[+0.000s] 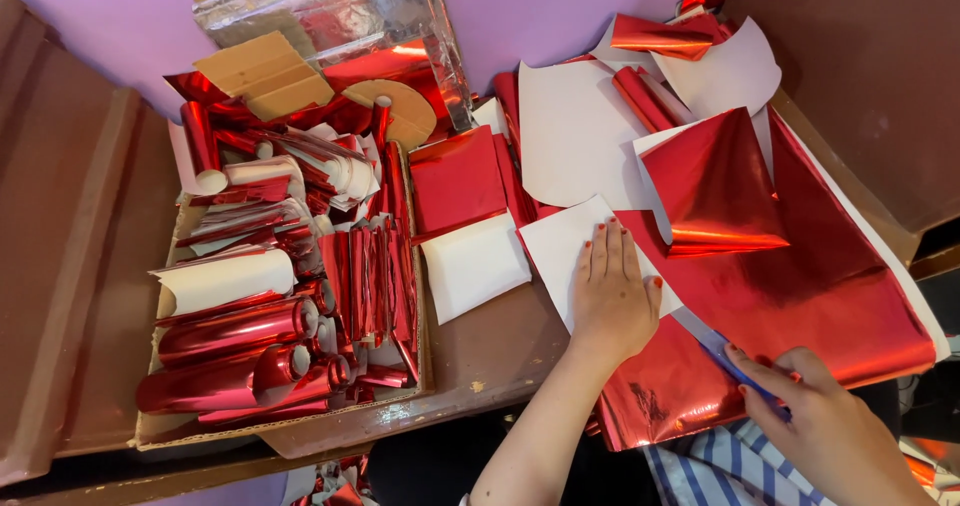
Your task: Cutting red metallic paper into smaller pieces, folding them, and sorting them into a storage box.
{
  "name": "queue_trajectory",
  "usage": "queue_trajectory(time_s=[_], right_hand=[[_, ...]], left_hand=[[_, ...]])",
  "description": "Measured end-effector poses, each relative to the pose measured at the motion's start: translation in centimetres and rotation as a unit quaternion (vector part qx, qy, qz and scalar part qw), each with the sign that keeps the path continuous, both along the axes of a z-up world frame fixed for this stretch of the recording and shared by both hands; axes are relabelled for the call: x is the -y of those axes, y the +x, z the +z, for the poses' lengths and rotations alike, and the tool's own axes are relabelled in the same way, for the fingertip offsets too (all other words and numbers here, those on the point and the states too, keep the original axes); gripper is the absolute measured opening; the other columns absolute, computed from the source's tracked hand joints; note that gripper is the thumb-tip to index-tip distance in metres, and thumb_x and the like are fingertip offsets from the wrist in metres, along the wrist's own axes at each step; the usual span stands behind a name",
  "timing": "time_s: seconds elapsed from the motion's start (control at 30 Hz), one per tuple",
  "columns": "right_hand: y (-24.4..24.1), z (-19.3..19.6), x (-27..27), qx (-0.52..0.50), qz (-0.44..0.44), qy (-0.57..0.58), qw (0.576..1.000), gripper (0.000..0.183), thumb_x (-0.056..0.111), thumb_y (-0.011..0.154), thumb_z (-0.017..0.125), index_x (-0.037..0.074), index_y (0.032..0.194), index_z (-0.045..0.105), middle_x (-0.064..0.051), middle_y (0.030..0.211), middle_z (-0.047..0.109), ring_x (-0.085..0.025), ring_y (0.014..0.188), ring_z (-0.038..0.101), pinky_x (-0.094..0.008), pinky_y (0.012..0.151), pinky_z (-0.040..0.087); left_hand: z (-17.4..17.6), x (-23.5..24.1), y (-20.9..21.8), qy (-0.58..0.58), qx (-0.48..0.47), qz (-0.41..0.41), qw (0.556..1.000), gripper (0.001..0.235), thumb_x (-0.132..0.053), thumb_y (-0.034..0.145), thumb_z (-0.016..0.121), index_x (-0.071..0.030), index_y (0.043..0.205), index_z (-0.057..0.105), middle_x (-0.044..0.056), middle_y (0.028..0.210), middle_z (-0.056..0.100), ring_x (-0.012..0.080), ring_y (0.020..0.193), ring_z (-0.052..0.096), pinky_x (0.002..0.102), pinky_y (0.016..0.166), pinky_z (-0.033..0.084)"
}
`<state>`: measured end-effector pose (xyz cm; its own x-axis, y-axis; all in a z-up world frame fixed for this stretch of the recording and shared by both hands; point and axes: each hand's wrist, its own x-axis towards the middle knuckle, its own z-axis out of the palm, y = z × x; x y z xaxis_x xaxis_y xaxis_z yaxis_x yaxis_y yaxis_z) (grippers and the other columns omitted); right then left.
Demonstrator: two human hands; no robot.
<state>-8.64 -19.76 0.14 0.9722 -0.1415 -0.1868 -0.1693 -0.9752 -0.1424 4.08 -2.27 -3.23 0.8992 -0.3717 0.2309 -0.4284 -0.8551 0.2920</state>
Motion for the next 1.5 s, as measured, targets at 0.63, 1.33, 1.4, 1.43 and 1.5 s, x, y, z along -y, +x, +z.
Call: queue_trajectory(time_s=[0.63, 1.33, 1.4, 1.43, 1.5], right_hand=[[1.3, 0.0, -0.3, -0.016, 0.029, 0.009, 0.999, 0.038, 0.031, 0.076, 0.061, 0.036, 0.113, 0.06, 0.007, 0.078, 0.053, -0.008, 0.05, 0.058, -0.021, 0.051, 0.05], [-0.5, -3.3, 1.3, 0.062, 0.1, 0.03, 0.993, 0.037, 0.031, 0.068, 0.066, 0.029, 0.105, 0.065, 0.001, 0.068, 0.043, -0.012, 0.045, 0.046, -0.027, 0.045, 0.043], [-0.1, -2.9, 1.1, 0.067, 0.099, 0.041, 0.992, 0.036, 0.03, 0.068, 0.066, 0.03, 0.104, 0.066, 0.001, 0.067, 0.042, -0.012, 0.044, 0.045, -0.027, 0.045, 0.043], [0.2, -2.6, 1.0, 0.073, 0.1, 0.051, 0.991, 0.036, 0.028, 0.068, 0.067, 0.03, 0.104, 0.066, 0.002, 0.067, 0.042, -0.013, 0.044, 0.045, -0.027, 0.045, 0.043], [0.2, -2.8, 1.1, 0.084, 0.105, 0.049, 0.99, 0.036, 0.028, 0.068, 0.067, 0.03, 0.103, 0.066, 0.001, 0.067, 0.041, -0.013, 0.044, 0.044, -0.027, 0.045, 0.042]], left_hand=[[-0.3, 0.2, -1.2, -0.013, -0.028, -0.008, 1.0, 0.065, -0.031, 0.087, 0.032, 0.015, 0.133, 0.026, 0.029, 0.145, 0.02, 0.0353, 0.137, 0.014, 0.043, 0.109, 0.007], [2.8, -0.4, -3.8, -0.08, -0.006, -0.032, 0.996, 0.058, -0.024, 0.088, 0.033, 0.019, 0.129, 0.033, 0.029, 0.142, 0.028, 0.0372, 0.136, 0.02, 0.041, 0.108, 0.013], [2.7, -0.4, -3.8, -0.077, -0.009, -0.032, 0.996, 0.058, -0.024, 0.088, 0.033, 0.019, 0.128, 0.033, 0.03, 0.142, 0.028, 0.0372, 0.136, 0.019, 0.041, 0.108, 0.013], [2.6, -0.4, -3.8, -0.075, -0.01, -0.032, 0.997, 0.058, -0.024, 0.088, 0.032, 0.019, 0.128, 0.034, 0.03, 0.142, 0.029, 0.0372, 0.137, 0.019, 0.041, 0.108, 0.013], [2.4, -0.4, -3.7, -0.061, -0.021, -0.03, 0.997, 0.059, -0.025, 0.089, 0.031, 0.018, 0.129, 0.032, 0.029, 0.143, 0.027, 0.0365, 0.137, 0.017, 0.041, 0.109, 0.012]])
